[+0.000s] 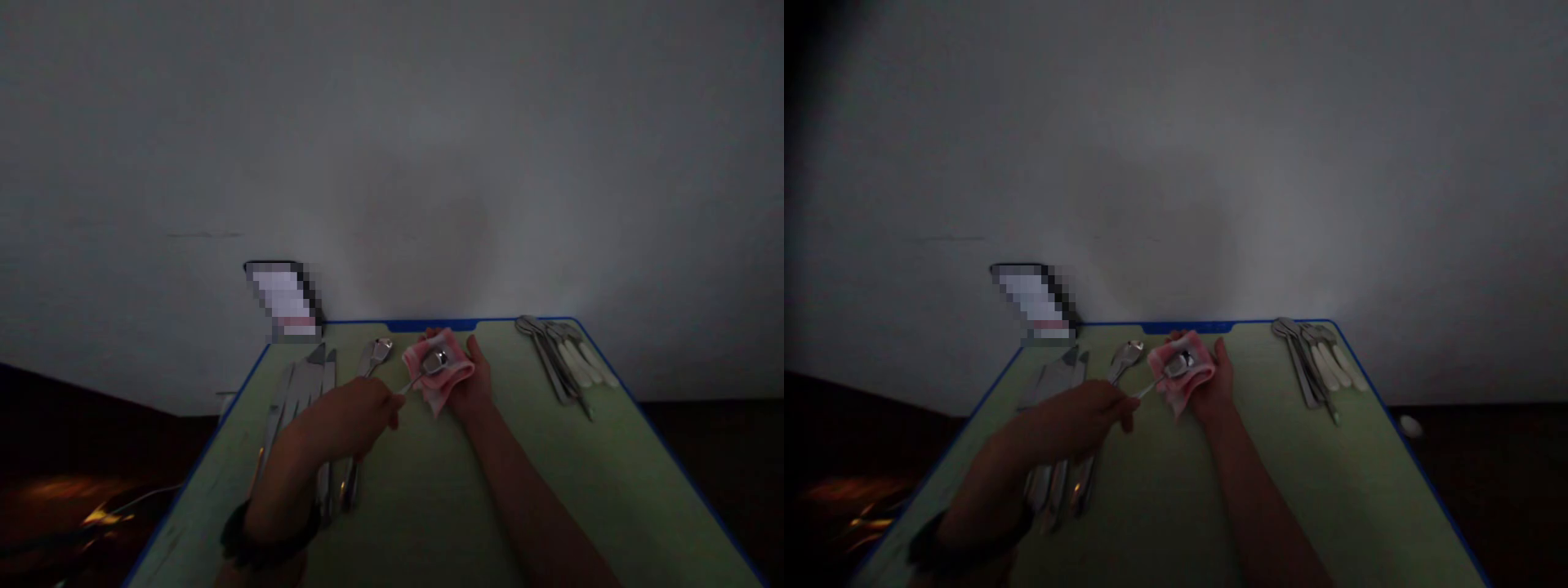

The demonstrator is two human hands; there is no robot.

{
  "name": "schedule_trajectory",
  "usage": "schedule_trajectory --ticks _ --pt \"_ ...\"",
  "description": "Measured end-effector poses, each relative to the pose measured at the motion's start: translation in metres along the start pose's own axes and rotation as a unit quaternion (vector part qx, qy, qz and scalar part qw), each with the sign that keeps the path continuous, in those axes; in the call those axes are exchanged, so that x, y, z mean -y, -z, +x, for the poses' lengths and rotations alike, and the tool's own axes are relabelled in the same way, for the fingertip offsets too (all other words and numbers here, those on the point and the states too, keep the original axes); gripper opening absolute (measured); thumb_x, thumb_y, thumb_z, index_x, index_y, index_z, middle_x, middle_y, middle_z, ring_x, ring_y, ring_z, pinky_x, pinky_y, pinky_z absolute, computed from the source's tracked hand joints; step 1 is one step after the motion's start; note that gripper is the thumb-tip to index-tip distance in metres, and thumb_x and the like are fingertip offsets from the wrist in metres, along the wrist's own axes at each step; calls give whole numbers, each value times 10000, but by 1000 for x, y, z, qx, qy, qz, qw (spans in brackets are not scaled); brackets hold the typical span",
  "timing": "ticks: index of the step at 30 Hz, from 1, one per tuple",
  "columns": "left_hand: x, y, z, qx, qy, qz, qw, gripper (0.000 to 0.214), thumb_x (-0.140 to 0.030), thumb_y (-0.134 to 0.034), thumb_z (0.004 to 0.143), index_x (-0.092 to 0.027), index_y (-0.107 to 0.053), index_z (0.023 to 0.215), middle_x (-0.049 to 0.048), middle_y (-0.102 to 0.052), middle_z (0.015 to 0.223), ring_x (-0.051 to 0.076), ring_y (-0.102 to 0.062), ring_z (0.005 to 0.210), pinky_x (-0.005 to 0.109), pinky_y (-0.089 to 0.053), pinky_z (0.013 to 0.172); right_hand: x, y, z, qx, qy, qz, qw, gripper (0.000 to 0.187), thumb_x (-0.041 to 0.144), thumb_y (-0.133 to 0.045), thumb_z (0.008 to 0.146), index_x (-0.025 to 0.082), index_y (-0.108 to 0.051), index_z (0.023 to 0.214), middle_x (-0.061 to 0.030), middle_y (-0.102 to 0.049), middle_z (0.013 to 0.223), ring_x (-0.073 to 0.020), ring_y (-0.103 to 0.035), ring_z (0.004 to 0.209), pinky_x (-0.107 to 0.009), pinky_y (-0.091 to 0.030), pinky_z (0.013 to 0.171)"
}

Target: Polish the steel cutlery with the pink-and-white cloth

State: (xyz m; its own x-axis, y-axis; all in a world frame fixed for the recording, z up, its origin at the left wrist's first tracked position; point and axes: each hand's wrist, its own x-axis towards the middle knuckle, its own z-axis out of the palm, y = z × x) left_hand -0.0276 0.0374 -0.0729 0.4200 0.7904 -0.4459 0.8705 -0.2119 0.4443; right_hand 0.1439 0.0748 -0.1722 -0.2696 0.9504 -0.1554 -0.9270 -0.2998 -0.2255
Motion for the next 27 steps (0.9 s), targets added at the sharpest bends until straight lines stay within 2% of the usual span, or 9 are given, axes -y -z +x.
schedule_trajectory --ticks 4,6,12,17,22,27 --pt "-1 -5 4 -47 6 50 998 447 -414 -300 869 -197 -677 764 78 -682 793 203 -637 734 287 -441 652 -2 -2 2 -5 16 -21 1000 398 437 -391 854 136 -590 1024 -95 -664 1030 -205 -613 970 -381 -471 880" --pt "-2 -8 8 -54 5 66 996 444 -404 -293 873 -201 -673 770 90 -680 848 224 -635 795 319 -443 697 -3 0 4 0 29 -27 999 371 413 -388 863 150 -588 1032 -79 -659 1055 -193 -609 986 -371 -460 899" --pt "4 -9 12 -43 14 72 996 432 -403 -293 877 -201 -667 795 98 -673 894 239 -625 855 348 -436 753 -5 -2 6 14 13 -54 998 285 339 -445 844 142 -598 983 -70 -674 980 -167 -628 929 -319 -477 875" --pt "7 -5 10 -40 -2 60 997 445 -406 -272 888 -201 -650 776 86 -669 856 223 -623 824 323 -436 724 -5 -5 4 42 -22 -51 998 279 342 -444 850 141 -597 968 -82 -670 989 -175 -627 929 -337 -489 855" --pt "4 -7 11 -43 -2 64 997 438 -411 -279 886 -196 -647 789 91 -670 874 225 -621 817 322 -436 714 -3 -1 6 33 -42 -55 997 258 331 -457 849 164 -592 994 -62 -678 995 -180 -629 923 -341 -511 801" --pt "8 -10 13 -32 -13 58 998 451 -411 -267 892 -200 -651 784 82 -675 870 222 -625 820 321 -434 726 -3 0 6 51 -56 -62 995 277 335 -452 850 155 -586 1012 -59 -681 975 -190 -634 897 -344 -516 763"
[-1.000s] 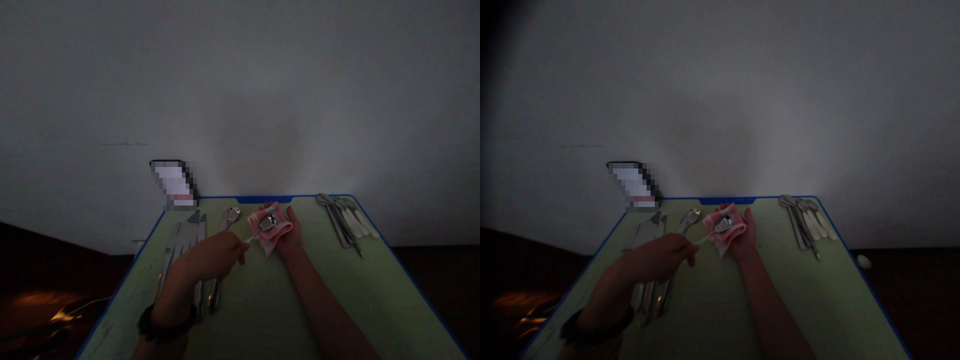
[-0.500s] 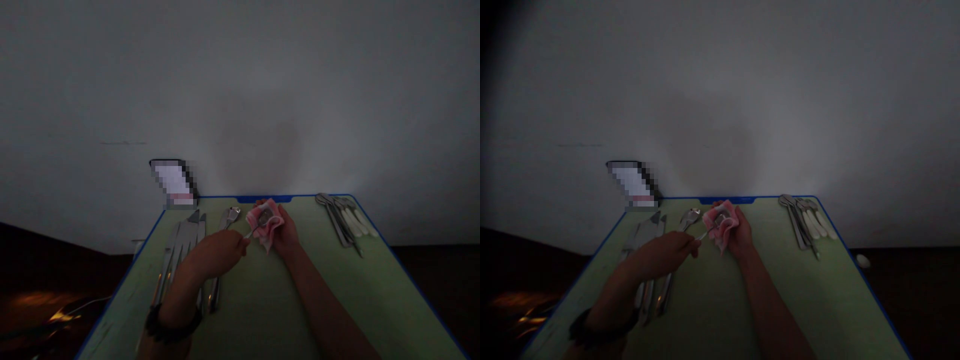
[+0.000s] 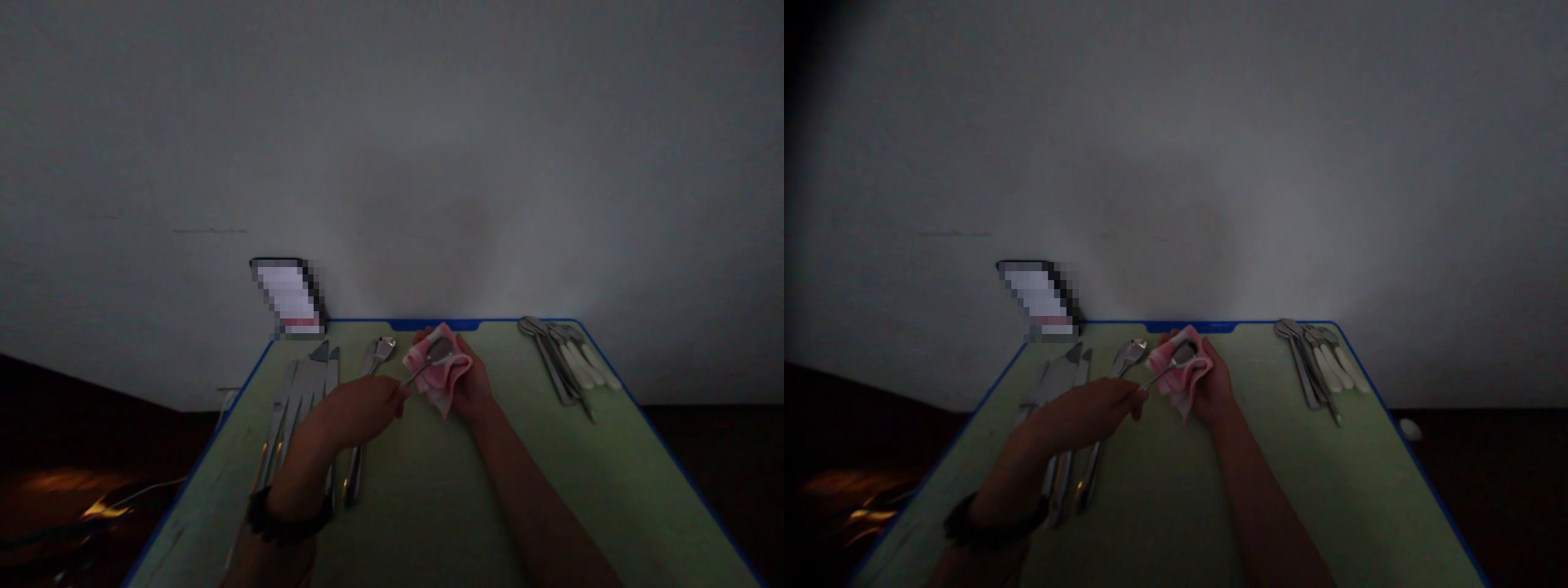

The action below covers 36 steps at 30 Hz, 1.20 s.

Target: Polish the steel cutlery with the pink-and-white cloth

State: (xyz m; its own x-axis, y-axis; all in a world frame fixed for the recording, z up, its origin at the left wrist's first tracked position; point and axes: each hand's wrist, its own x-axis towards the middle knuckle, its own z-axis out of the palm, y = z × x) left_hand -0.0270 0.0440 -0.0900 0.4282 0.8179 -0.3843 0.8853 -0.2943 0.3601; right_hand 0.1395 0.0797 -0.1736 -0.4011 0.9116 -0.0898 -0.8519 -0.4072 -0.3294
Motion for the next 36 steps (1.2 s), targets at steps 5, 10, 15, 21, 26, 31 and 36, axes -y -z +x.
schedule_trajectory --ticks 5,10,15,21,26,31,36 --pt "5 -5 5 6 -13 -27 1000 447 -397 -271 892 -202 -660 788 78 -676 891 221 -621 837 331 -429 765 0 -4 -1 -1 -1 -9 1000 274 335 -452 846 154 -596 993 -56 -683 977 -187 -634 898 -341 -515 763" --pt "-1 -8 10 -1 -54 -57 997 472 -381 -257 899 -172 -660 768 74 -676 850 192 -615 809 288 -421 764 3 -6 -1 -13 26 24 999 203 298 -482 832 187 -614 939 -16 -692 923 -156 -627 917 -325 -497 823" --pt "1 2 6 -32 -24 -64 997 541 -390 -182 917 -183 -640 716 44 -641 706 178 -604 707 271 -408 663 4 -2 0 -25 30 43 998 196 293 -489 830 194 -611 947 -13 -693 933 -153 -626 922 -326 -490 848" --pt "6 9 4 -65 -6 -40 997 526 -395 -160 922 -172 -597 733 31 -609 654 171 -581 633 266 -394 622 5 -2 0 -41 28 50 998 168 298 -515 825 188 -614 904 -5 -700 845 -153 -641 855 -331 -497 843" --pt "4 7 5 -75 -11 -78 994 552 -431 -177 924 -174 -663 878 71 -672 870 202 -614 835 283 -408 749 4 2 -1 -54 58 39 996 156 308 -521 824 198 -621 774 4 -692 761 -137 -644 803 -318 -503 815" --pt "4 6 7 -59 -5 -72 996 550 -434 -201 918 -172 -669 796 73 -674 801 202 -616 771 288 -413 712 2 5 -3 -71 46 29 996 172 312 -517 824 205 -609 725 10 -669 687 -140 -646 718 -336 -520 739" --pt "4 5 7 -63 -19 -66 996 519 -473 -220 908 -174 -571 668 26 -590 636 161 -558 605 254 -372 568 2 4 -2 -45 66 9 997 177 296 -481 835 202 -606 753 0 -663 697 -144 -643 706 -300 -520 703"
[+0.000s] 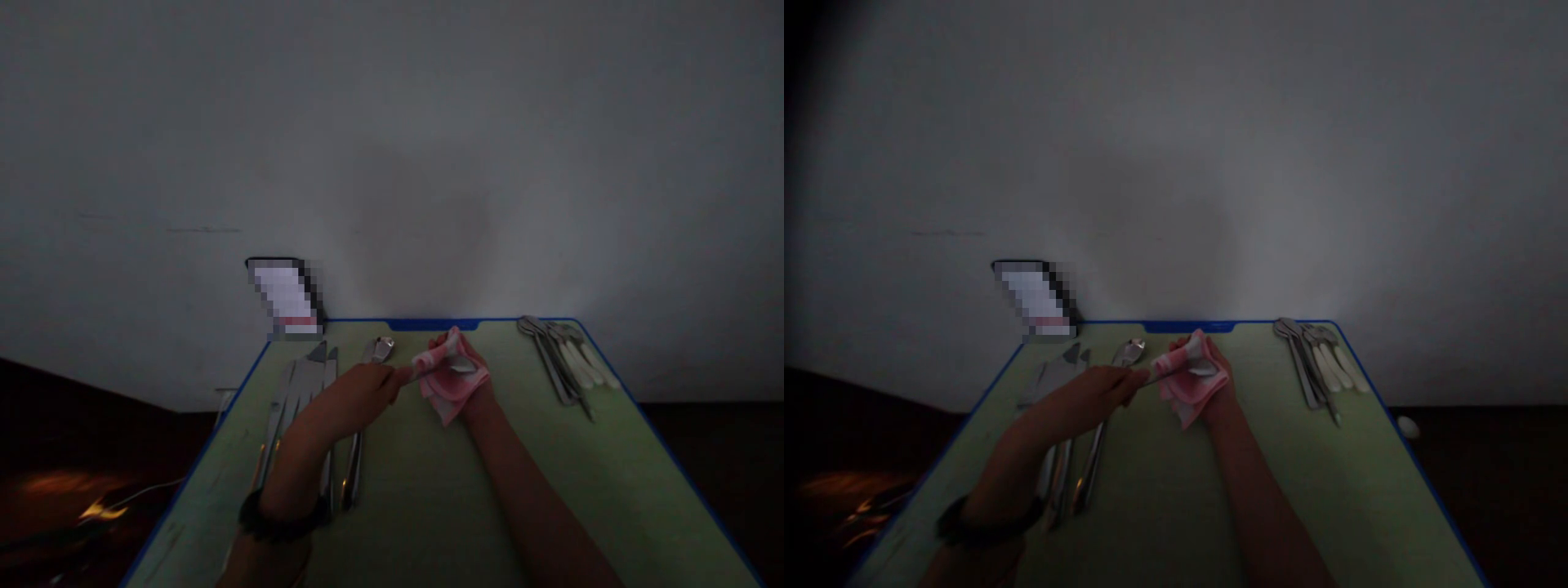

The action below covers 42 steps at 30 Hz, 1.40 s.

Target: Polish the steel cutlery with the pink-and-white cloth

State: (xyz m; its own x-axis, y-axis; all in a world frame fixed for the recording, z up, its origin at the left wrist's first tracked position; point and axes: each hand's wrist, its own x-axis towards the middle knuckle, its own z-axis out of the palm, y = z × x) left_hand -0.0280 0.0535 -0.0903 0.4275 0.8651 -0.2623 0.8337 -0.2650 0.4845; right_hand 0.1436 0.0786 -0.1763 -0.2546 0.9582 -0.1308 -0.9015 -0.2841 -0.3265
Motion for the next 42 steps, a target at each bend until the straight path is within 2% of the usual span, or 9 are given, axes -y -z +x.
schedule_trajectory --ticks 3,6,10,13,17,21,28,34,42 --pt "0 1 1 -24 -24 7 999 474 -489 -256 902 -175 -541 692 21 -584 660 155 -547 624 244 -359 567 0 2 0 17 -15 -15 1000 210 339 -452 840 201 -608 815 -20 -674 754 -164 -643 733 -329 -521 713" --pt "0 5 1 -49 -42 9 998 389 -429 -283 912 -177 -539 761 21 -608 723 153 -560 665 236 -363 590 0 4 -1 23 -29 11 999 238 362 -432 840 201 -603 881 -27 -680 818 -169 -642 802 -361 -504 789" --pt "0 8 1 -105 -32 9 994 344 -390 -265 927 -188 -527 829 29 -637 810 162 -592 721 241 -380 630 0 5 -2 10 -48 56 997 273 373 -423 840 188 -588 953 -37 -684 867 -161 -637 854 -354 -476 862" --pt "2 7 2 -129 -19 16 991 337 -387 -254 933 -194 -521 864 42 -646 851 178 -606 761 250 -387 640 1 4 -4 10 -67 58 996 390 440 -410 831 154 -561 1047 -65 -681 874 -174 -639 848 -340 -484 848" --pt "7 3 3 -98 -17 28 995 305 -379 -281 927 -195 -524 932 49 -650 876 185 -614 778 253 -393 647 1 -3 -7 22 -82 57 995 413 445 -368 846 140 -544 1061 -70 -679 906 -179 -630 887 -354 -473 868" --pt "11 0 3 -74 -22 49 996 330 -402 -291 921 -188 -539 877 48 -642 827 181 -605 743 250 -388 624 0 -4 -5 24 -95 24 995 389 420 -414 828 123 -561 1032 -73 -684 893 -178 -634 862 -333 -475 850" --pt "15 -4 5 -80 -3 78 994 308 -379 -321 915 -191 -550 831 48 -641 810 181 -604 734 253 -399 634 -4 9 4 -14 -94 -4 995 214 349 -491 782 166 -603 789 -24 -672 690 -162 -633 665 -302 -510 705" --pt "17 -3 4 -79 22 79 994 287 -373 -345 907 -201 -572 869 54 -655 859 191 -613 777 260 -413 658 -5 11 5 -19 -120 -31 992 183 308 -499 777 157 -603 772 -18 -668 670 -160 -629 636 -310 -510 700" --pt "16 0 2 -73 36 70 994 282 -353 -345 905 -211 -588 935 53 -663 882 197 -616 805 283 -424 711 -7 18 7 -19 -128 -49 990 270 401 -511 822 148 -606 821 -29 -689 728 -161 -642 702 -312 -493 778"
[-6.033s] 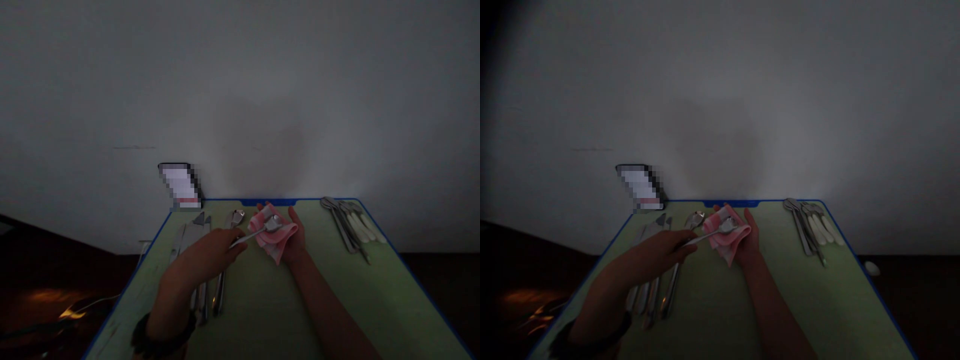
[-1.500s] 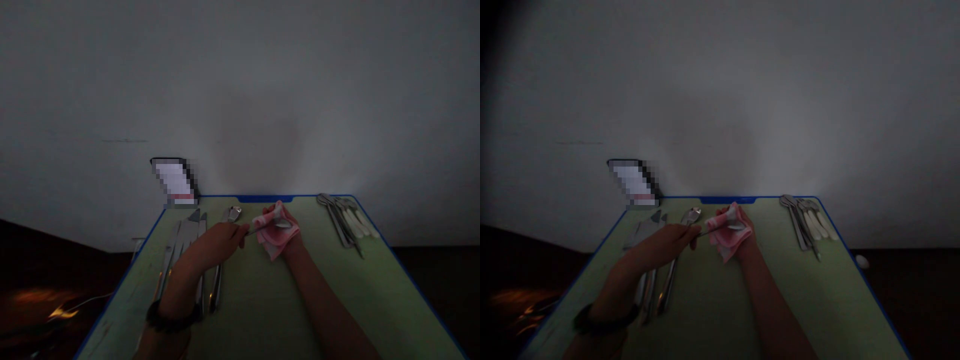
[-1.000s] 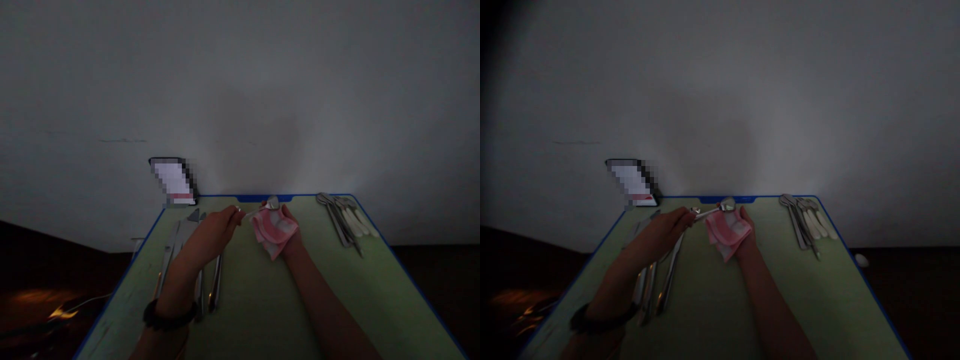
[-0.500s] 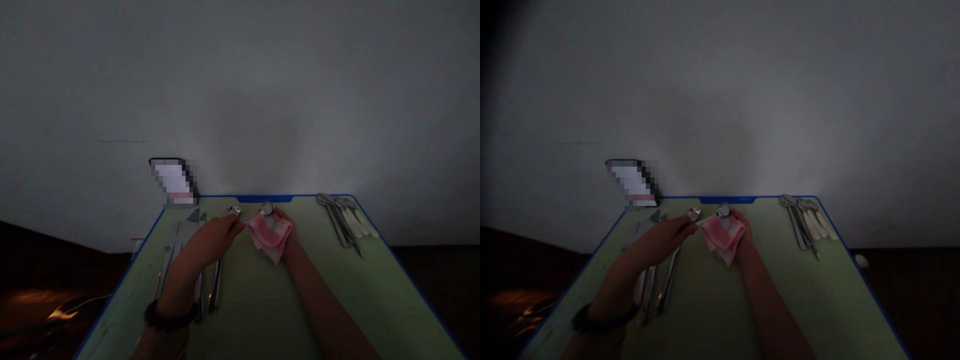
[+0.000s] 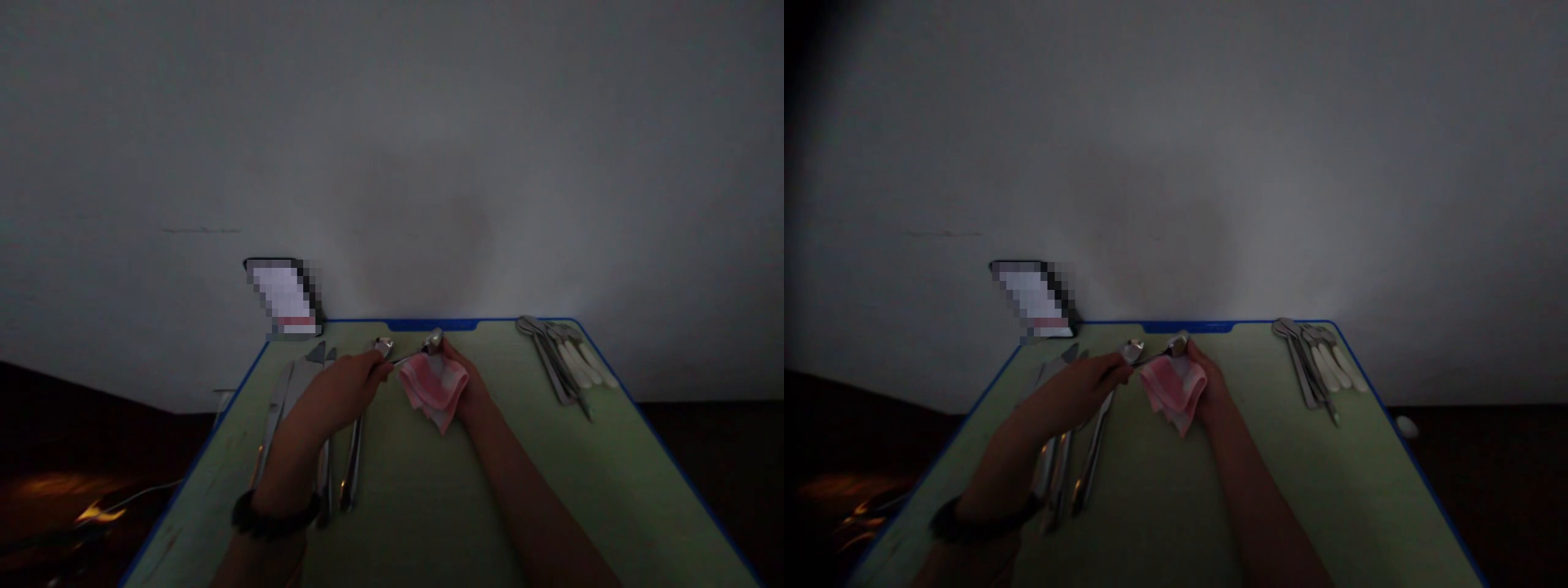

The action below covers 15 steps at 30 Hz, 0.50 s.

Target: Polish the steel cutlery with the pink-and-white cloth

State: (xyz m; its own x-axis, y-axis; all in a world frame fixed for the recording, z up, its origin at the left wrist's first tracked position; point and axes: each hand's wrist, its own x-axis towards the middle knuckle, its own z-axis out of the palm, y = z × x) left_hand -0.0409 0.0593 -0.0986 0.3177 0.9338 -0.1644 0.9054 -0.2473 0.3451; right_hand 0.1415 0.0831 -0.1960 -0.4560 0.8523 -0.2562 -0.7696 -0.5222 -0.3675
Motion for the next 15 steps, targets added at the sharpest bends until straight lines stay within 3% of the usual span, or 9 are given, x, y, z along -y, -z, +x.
schedule_trajectory --ticks 15 --pt "-3 -4 0 36 -40 -14 998 280 -316 -330 885 -191 -574 825 41 -640 796 174 -593 728 253 -394 626 0 -8 -7 14 67 -29 997 226 395 -548 804 179 -602 767 -8 -658 704 -145 -616 676 -284 -490 718"
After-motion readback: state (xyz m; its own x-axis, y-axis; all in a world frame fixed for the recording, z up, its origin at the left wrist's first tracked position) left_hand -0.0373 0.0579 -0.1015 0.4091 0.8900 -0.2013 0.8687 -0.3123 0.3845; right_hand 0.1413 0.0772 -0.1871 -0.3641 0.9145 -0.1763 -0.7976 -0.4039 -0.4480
